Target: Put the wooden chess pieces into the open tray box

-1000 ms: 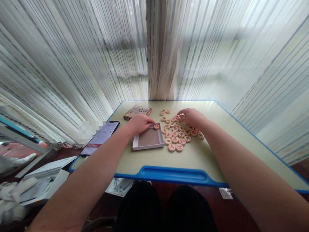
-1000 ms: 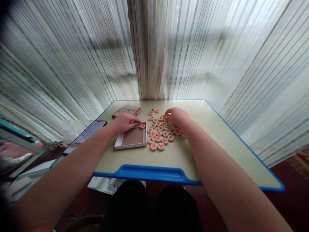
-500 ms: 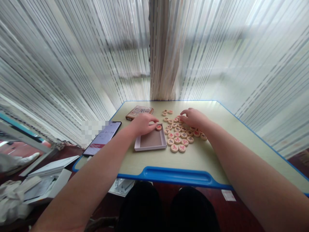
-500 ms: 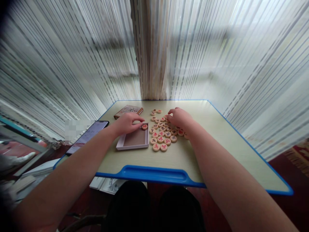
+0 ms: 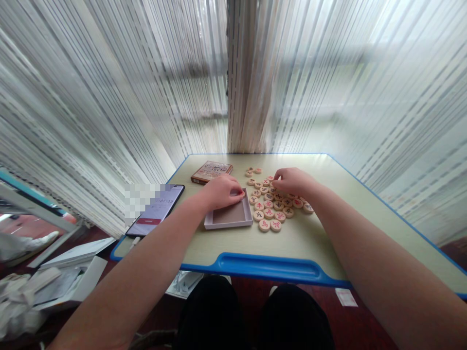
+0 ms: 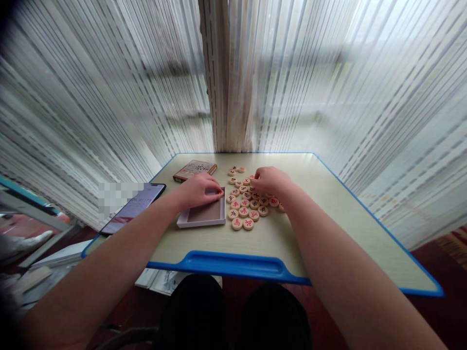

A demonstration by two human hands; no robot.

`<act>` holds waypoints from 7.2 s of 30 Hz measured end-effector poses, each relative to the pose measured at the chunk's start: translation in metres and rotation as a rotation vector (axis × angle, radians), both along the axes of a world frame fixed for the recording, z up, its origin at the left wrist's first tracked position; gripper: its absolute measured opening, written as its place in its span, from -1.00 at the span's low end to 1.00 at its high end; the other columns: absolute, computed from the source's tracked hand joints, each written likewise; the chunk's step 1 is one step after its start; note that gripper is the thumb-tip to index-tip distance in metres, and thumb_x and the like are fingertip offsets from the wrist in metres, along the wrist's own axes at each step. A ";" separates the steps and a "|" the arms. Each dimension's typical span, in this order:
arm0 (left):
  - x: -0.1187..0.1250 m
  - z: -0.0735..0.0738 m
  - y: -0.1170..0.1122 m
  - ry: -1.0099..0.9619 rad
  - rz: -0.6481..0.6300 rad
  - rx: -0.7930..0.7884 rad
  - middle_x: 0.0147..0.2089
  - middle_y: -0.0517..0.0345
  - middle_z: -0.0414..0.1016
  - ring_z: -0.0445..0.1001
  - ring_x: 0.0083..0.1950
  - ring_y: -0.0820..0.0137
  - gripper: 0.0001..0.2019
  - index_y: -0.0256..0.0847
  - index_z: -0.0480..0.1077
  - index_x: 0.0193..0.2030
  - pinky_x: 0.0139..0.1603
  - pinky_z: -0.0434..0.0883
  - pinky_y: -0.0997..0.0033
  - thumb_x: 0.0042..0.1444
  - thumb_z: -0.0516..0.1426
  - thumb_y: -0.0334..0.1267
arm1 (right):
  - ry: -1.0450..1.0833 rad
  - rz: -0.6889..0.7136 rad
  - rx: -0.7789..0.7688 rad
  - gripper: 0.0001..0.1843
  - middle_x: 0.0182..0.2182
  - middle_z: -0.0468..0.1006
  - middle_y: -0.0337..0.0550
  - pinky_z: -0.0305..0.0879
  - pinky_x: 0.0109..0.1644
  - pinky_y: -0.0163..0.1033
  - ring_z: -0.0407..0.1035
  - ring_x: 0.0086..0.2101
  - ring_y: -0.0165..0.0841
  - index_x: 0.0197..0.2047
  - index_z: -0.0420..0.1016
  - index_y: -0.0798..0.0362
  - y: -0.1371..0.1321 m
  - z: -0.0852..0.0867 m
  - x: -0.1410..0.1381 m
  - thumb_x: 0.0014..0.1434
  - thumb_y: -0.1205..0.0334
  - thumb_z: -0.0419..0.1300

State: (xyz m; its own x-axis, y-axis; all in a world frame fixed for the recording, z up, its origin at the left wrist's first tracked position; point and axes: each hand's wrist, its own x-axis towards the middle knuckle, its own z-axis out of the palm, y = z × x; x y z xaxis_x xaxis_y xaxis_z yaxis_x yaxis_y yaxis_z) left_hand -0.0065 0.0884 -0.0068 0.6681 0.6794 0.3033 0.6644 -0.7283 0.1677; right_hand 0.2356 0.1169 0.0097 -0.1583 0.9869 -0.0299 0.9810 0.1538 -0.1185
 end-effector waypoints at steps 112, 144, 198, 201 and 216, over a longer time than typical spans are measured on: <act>-0.004 0.002 0.006 -0.329 0.071 -0.571 -0.30 0.07 0.53 0.47 -0.28 0.40 -0.71 -0.31 0.41 -0.20 -0.25 0.38 0.44 -0.03 0.18 -0.17 | -0.070 0.484 0.286 -0.75 -0.26 0.47 0.00 0.22 -0.12 -0.12 0.28 -0.19 -0.16 -0.28 0.55 0.03 -0.054 -0.003 -0.062 0.08 0.07 0.14; -0.003 0.006 0.002 -0.285 0.090 -0.552 -0.29 0.07 0.54 0.48 -0.25 0.40 -0.74 -0.30 0.44 -0.19 -0.19 0.40 0.43 -0.05 0.17 -0.27 | -0.026 0.492 0.203 -0.79 -0.32 0.55 -0.08 0.22 -0.21 -0.23 0.37 -0.27 -0.26 -0.30 0.62 0.00 -0.048 -0.002 -0.062 0.10 0.21 0.14; -0.006 0.005 0.003 -0.271 0.071 -0.530 -0.28 0.07 0.54 0.48 -0.25 0.39 -0.74 -0.29 0.44 -0.19 -0.22 0.38 0.44 -0.02 0.16 -0.22 | 0.122 0.393 0.145 -0.77 -0.21 0.52 -0.15 0.24 -0.25 -0.30 0.38 -0.31 -0.34 -0.24 0.59 -0.07 -0.045 -0.007 -0.060 0.05 0.18 0.16; -0.006 0.005 0.003 -0.277 0.062 -0.527 -0.28 0.08 0.54 0.48 -0.26 0.39 -0.74 -0.28 0.44 -0.19 -0.22 0.38 0.44 -0.02 0.15 -0.21 | 0.122 0.383 0.151 -0.77 -0.22 0.53 -0.16 0.23 -0.27 -0.30 0.38 -0.33 -0.34 -0.24 0.59 -0.08 -0.045 -0.007 -0.061 0.05 0.17 0.15; -0.006 0.006 0.000 -0.304 0.044 -0.500 -0.24 0.06 0.56 0.48 -0.23 0.37 -0.70 -0.29 0.45 -0.18 -0.21 0.38 0.42 -0.02 0.16 -0.16 | 0.099 0.216 0.242 -0.71 -0.26 0.55 -0.12 0.20 -0.32 -0.26 0.39 -0.37 -0.32 -0.19 0.56 -0.04 -0.050 0.006 -0.053 0.10 0.15 0.05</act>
State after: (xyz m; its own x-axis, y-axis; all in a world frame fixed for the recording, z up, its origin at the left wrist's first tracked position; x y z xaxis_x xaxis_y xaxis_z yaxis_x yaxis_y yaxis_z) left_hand -0.0122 0.0886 -0.0010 0.5690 0.8147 0.1120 0.5607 -0.4839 0.6719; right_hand 0.1830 0.0673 0.0158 -0.3547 0.9069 0.2273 0.9083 0.3919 -0.1464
